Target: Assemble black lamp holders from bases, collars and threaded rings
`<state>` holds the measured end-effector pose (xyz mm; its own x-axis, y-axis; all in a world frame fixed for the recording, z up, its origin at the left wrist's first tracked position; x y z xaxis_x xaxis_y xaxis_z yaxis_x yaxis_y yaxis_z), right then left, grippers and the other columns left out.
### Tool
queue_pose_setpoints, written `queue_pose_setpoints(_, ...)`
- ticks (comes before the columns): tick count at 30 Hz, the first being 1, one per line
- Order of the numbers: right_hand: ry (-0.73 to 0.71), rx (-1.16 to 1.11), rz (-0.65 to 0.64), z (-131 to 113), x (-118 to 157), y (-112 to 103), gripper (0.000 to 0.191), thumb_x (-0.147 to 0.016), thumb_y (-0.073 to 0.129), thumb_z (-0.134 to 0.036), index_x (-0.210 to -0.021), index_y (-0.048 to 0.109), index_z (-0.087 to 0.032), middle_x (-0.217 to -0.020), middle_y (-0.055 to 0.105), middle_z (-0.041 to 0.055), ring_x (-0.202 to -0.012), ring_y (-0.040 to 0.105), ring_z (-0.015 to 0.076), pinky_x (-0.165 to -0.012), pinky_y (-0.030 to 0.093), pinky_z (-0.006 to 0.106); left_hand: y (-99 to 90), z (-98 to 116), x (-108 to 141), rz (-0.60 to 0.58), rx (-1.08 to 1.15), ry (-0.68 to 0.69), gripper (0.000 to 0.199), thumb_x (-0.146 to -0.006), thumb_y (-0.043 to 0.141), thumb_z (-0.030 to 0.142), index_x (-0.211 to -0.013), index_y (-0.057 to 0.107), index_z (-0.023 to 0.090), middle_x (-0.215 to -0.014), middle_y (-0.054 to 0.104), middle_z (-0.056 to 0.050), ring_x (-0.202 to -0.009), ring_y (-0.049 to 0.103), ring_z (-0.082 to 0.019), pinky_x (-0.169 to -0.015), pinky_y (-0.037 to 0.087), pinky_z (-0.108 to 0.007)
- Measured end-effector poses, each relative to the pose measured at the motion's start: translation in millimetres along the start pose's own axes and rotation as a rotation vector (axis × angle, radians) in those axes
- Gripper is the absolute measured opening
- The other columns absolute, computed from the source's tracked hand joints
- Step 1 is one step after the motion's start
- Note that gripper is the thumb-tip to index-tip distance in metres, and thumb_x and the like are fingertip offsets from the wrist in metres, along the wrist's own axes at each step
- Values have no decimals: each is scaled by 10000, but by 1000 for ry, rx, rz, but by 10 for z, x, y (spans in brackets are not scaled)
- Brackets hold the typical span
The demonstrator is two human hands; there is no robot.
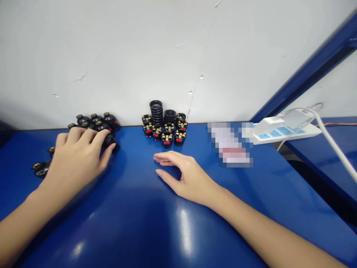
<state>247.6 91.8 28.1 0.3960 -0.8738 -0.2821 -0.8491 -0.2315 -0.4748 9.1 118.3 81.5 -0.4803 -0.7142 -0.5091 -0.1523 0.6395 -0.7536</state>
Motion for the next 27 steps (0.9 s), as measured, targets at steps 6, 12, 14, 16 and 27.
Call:
queue_pose_setpoints(6,9,8,-2,-16,0,-6,315,-1035,741,-287,-1347,760,-253,-1357,824,100,-1189,840,283,-1073,709,462,22,-147,24,28,36,-43,263,-1070,616,318,-1298,665,194,-1027,692,-170,-1086,642,-456,-812,469,-526)
queue_pose_setpoints(12,4,12,-8,-16,-3,-1,309,-1037,739,-283,-1344,758,-255,-1351,823,104,-1182,841,288,-1070,709,469,58,-153,6,-9,36,-39,335,-1064,597,273,-1378,650,168,-1256,700,-259,-1174,631,-527,-832,499,-609)
queue_pose_setpoints(14,-6,15,-6,-23,-2,-1,305,-1040,735,-278,-1343,757,-248,-1348,821,104,-1184,839,283,-1076,705,464,7,-106,-14,31,105,-18,369,-1060,616,271,-1413,641,169,-1374,677,-267,-1271,619,-542,-919,512,-661)
queue_pose_setpoints(16,-22,19,0,-37,-2,-1,297,-1042,732,-276,-1336,758,-244,-1336,823,101,-1175,839,279,-1070,706,461,-48,4,-23,88,238,52,418,-1050,649,269,-1454,628,163,-1451,659,-262,-1370,601,-527,-1051,511,-692)
queue_pose_setpoints(27,-306,454,251,-325,47,-187,345,-1057,670,-187,-1397,704,-232,-1385,737,180,-1327,718,340,-1162,605,574,293,489,131,-120,719,204,601,-1132,570,380,-1670,439,146,-1740,475,-227,-1610,504,-372,-1295,503,-596)
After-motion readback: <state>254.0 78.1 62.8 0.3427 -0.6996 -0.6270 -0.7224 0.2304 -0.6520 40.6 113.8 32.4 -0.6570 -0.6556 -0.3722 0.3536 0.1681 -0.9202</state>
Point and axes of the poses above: each hand's wrist, its own x-axis away from the middle knuckle, its own y-axis out of the palm, z = x × y, the point moved 8 cm from there along -x, towards the middle knuckle
